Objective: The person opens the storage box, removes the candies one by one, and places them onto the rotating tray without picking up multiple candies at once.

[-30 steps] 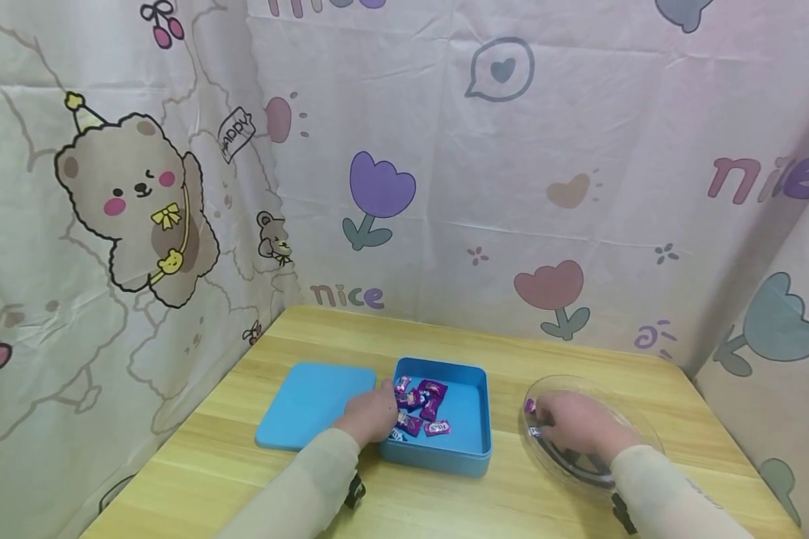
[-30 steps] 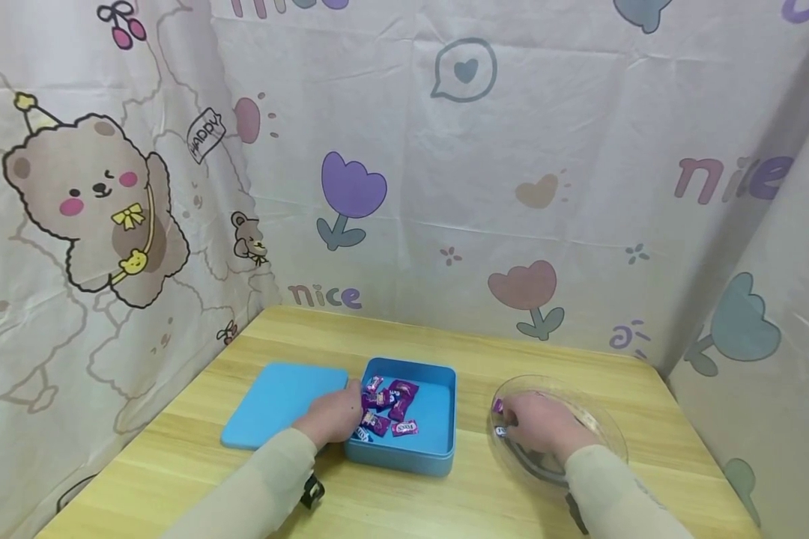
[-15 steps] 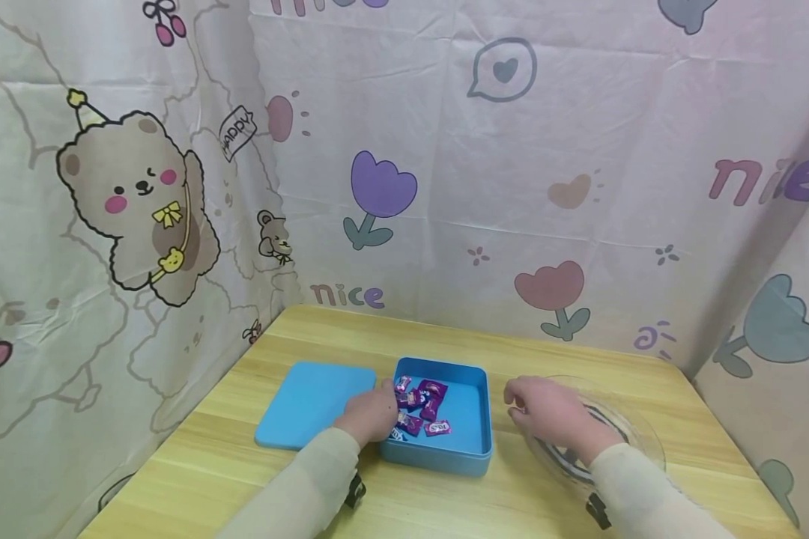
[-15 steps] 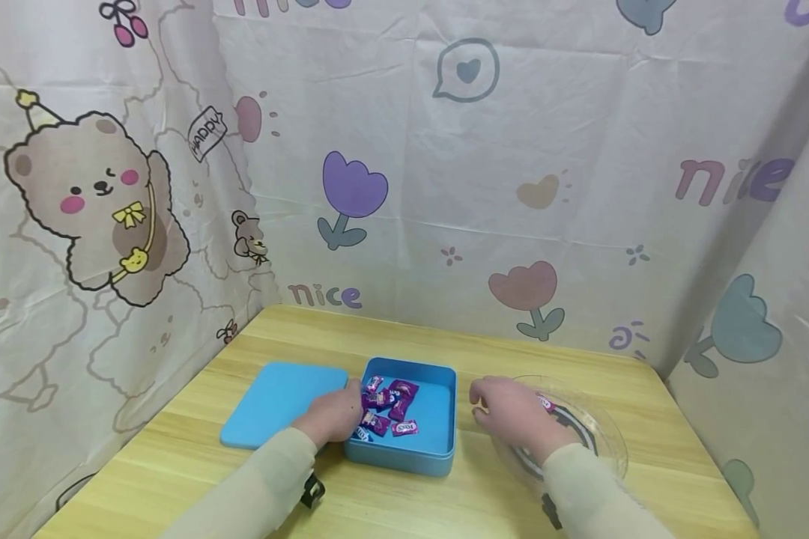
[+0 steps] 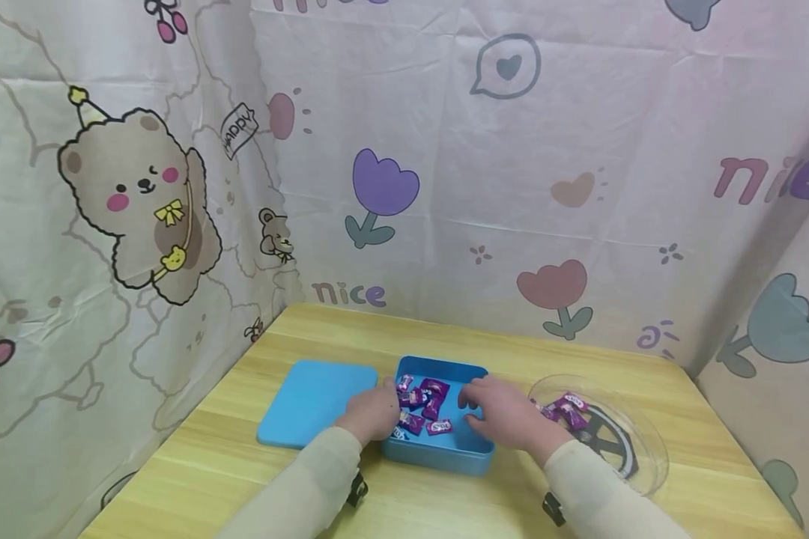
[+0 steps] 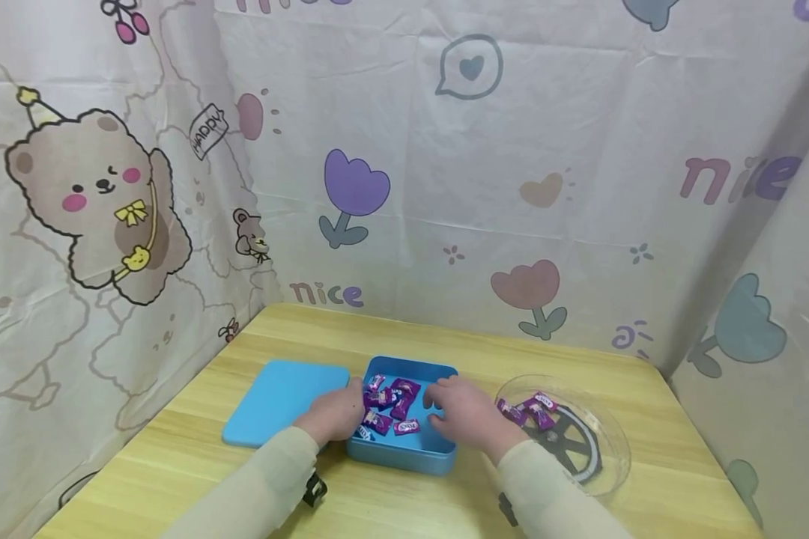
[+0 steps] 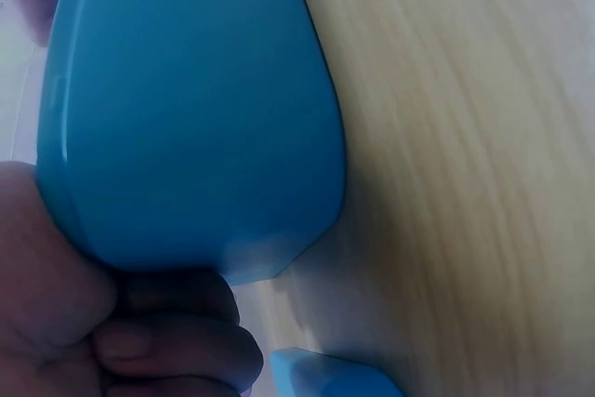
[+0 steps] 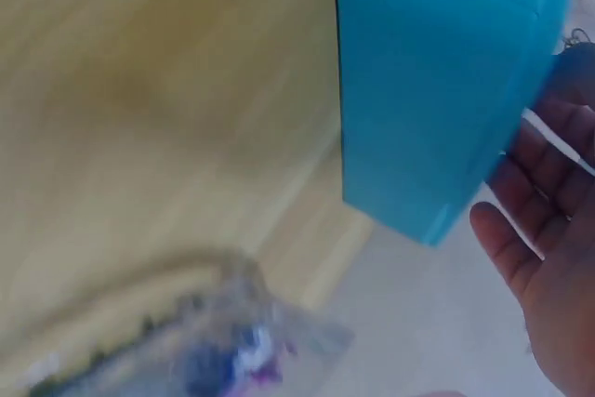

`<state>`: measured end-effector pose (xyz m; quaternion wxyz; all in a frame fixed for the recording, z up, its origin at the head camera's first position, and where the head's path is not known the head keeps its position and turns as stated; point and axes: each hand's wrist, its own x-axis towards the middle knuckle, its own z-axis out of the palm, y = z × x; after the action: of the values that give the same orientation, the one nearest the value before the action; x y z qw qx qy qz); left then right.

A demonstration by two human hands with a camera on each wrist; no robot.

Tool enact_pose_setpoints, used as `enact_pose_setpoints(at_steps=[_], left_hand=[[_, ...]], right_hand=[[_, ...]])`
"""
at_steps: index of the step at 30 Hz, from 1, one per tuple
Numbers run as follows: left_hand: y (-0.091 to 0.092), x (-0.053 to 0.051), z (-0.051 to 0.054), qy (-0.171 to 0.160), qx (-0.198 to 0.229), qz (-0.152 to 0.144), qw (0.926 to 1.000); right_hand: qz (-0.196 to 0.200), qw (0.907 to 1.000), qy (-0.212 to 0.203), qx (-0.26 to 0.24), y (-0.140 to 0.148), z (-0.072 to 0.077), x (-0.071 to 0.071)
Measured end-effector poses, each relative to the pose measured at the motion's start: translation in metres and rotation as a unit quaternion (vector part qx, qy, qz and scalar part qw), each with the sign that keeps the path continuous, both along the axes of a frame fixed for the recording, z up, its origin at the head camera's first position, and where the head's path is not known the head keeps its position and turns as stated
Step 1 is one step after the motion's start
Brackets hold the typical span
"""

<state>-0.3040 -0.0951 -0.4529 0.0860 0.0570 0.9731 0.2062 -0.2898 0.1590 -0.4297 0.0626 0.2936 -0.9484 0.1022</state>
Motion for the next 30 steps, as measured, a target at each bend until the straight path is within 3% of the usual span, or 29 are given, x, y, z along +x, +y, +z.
enact_pose_setpoints(at_steps=[9,20,30], left_hand=[[0.001,0.001,-0.001,-0.008,0.001,0.006,1.0],[0.004,0.002,0.004,-0.003,0.001,-0.002,1.0],[0.001,0.001,0.002,-0.005,0.005,0.001,1.0]], right_hand=[[0.038,0.9988,-0.025,-0.015,-0.018,-0.018,-0.009],[0.006,0.9964,-0.068,-0.051,-0.025,-0.025,-0.015],[0.001,0.998,-0.063,0.002,-0.031,-0.029,-0.016]])
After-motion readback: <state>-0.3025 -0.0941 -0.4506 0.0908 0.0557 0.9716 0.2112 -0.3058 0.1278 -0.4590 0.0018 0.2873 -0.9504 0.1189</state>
